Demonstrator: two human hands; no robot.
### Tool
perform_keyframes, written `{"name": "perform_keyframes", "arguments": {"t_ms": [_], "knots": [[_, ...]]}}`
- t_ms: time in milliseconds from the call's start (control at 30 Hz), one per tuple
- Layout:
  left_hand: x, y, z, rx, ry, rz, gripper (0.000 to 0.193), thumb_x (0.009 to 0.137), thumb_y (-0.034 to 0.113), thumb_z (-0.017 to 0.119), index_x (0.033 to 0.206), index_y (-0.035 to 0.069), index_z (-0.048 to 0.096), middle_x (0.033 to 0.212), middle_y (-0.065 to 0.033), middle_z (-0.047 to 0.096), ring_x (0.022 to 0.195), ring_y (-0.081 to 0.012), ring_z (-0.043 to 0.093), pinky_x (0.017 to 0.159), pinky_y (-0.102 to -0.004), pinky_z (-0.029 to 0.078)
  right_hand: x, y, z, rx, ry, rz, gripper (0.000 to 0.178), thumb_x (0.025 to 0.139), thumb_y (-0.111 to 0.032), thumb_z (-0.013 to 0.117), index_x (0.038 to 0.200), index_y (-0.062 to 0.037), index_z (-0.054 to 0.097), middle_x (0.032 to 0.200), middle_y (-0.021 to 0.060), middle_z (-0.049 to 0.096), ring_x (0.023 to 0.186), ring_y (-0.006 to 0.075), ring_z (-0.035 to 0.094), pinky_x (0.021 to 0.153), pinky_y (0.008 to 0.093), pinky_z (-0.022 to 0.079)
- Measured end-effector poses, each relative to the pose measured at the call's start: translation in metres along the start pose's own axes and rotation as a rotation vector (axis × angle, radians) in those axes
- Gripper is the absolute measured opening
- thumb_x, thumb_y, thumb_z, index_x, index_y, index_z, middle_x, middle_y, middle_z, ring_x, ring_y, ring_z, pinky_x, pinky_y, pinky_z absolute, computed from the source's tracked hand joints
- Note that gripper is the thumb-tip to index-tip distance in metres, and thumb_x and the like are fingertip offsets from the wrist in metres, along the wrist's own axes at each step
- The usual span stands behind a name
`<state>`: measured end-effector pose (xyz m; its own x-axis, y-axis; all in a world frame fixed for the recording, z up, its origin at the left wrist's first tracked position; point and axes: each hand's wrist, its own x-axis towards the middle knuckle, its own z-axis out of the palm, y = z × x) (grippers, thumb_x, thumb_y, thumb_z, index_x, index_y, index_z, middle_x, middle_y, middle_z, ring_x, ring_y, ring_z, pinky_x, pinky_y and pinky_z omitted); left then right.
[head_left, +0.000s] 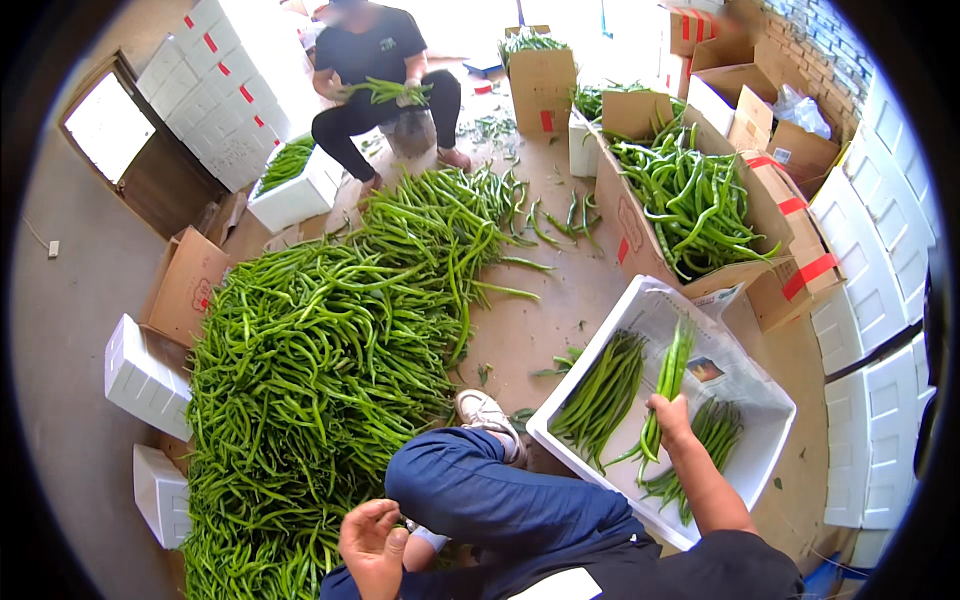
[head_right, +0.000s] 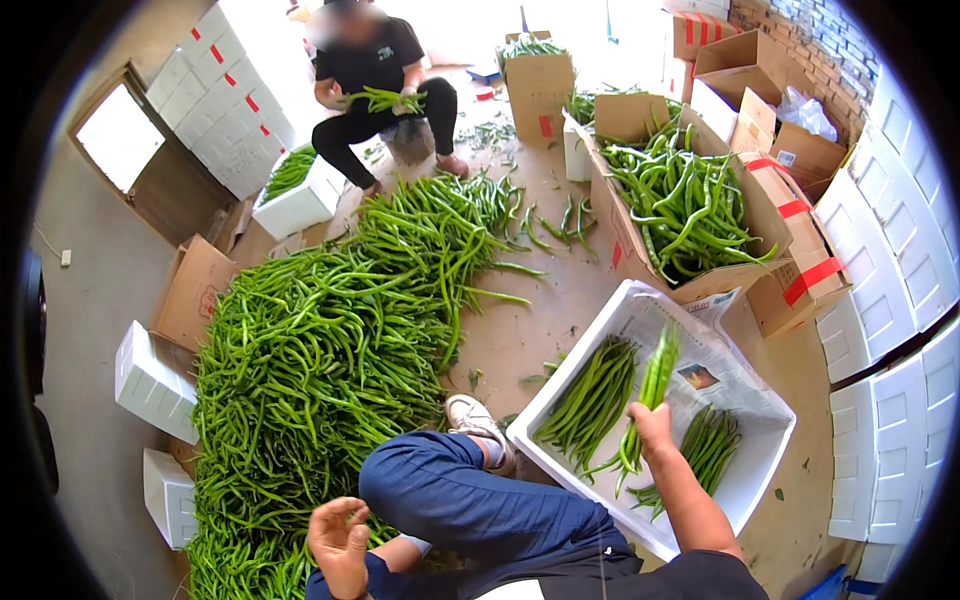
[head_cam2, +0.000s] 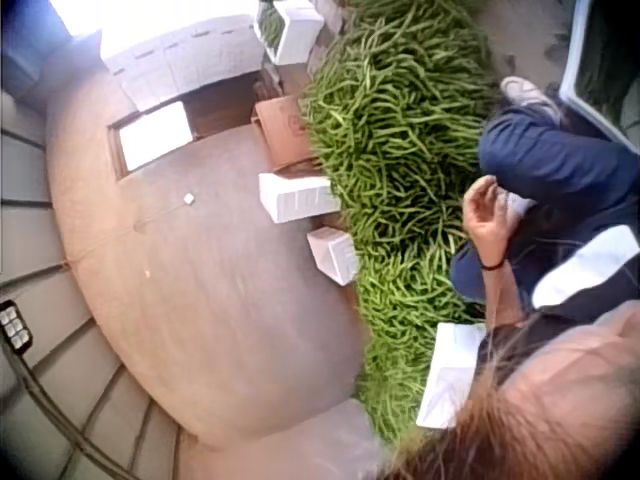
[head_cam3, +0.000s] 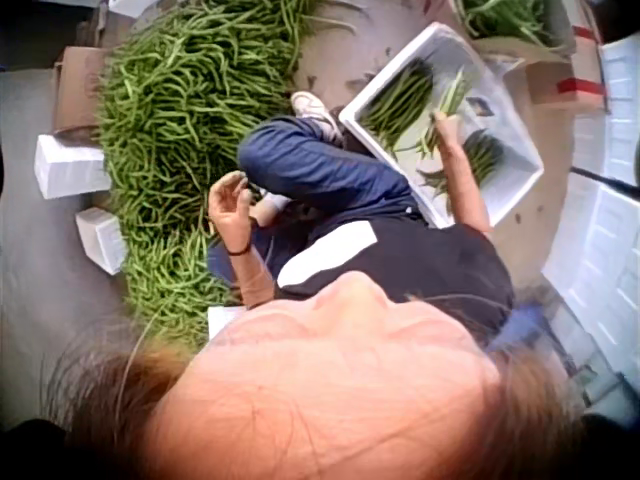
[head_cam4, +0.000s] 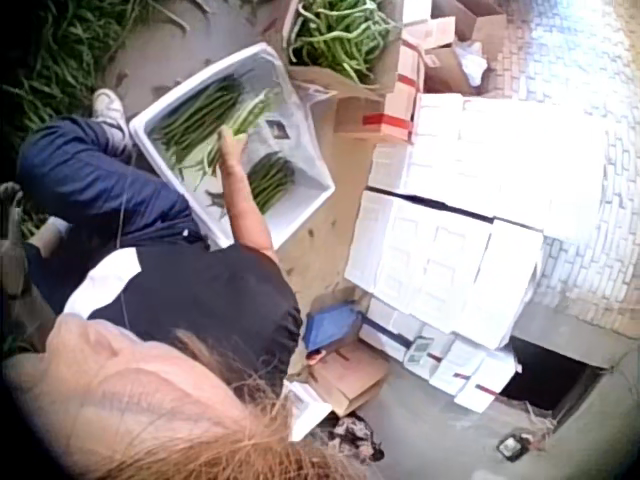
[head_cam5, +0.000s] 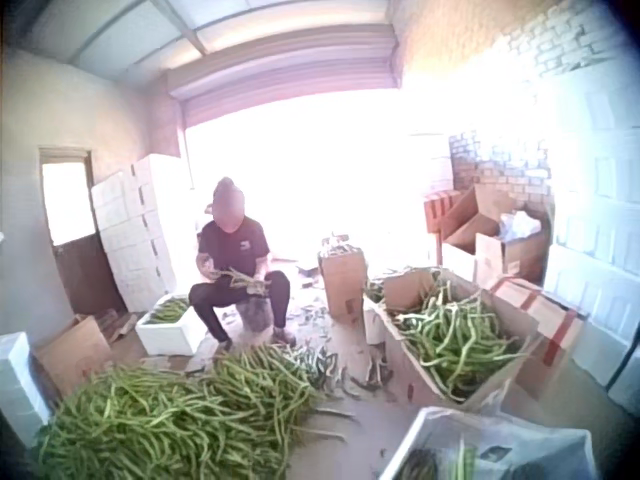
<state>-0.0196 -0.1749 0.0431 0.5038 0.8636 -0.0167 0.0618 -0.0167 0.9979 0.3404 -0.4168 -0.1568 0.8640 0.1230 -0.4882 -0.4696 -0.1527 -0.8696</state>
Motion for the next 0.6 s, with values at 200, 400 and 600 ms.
{"name": "perform_keyframes", "arguments": {"t_ms": [200, 400, 600], "knots": [[0.002, -0.03, 0.006, 0.025, 0.035, -0.187, 0.028, 0.08, -0.006, 0.064, 0.105, 0.002, 0.055, 0.102, -0.0067, 0.06, 0.09, -0.0133, 0.058, 0.08, -0.0255, 0.046, 0.089, 0.152, 0.009, -0.21, 0.336, 0.124, 0.032, 0.061, -0.003, 0.064, 0.09, 0.0073, 0.054, 0.08, 0.0148, 0.058, 0.069, 0.0267, 0.057, 0.061, 0.0394, 0.048], [0.015, -0.039, 0.009, 0.164, 0.07, -0.065, 0.021, 0.08, -0.006, 0.063, 0.095, 0.005, 0.053, 0.09, -0.004, 0.055, 0.074, -0.0115, 0.053, 0.068, -0.0235, 0.045, 0.133, 0.191, 0.009, -0.475, 0.278, 0.061, 0.071, 0.061, -0.019, 0.074, 0.119, 0.0027, 0.04, 0.106, 0.0233, 0.059, 0.098, 0.0372, 0.059, 0.086, 0.0384, 0.047], [0.01, -0.06, -0.009, 0.014, 0.065, -0.17, 0.021, 0.082, -0.002, 0.063, 0.097, 0.006, 0.052, 0.085, -0.0016, 0.053, 0.071, -0.0092, 0.051, 0.066, -0.0255, 0.045, 0.177, 0.249, 0.03, -0.465, 0.267, 0.209, 0.088, 0.059, -0.021, 0.074, 0.134, -0.0005, 0.032, 0.129, 0.0224, 0.043, 0.116, 0.0343, 0.046, 0.092, 0.0431, 0.047]]}}
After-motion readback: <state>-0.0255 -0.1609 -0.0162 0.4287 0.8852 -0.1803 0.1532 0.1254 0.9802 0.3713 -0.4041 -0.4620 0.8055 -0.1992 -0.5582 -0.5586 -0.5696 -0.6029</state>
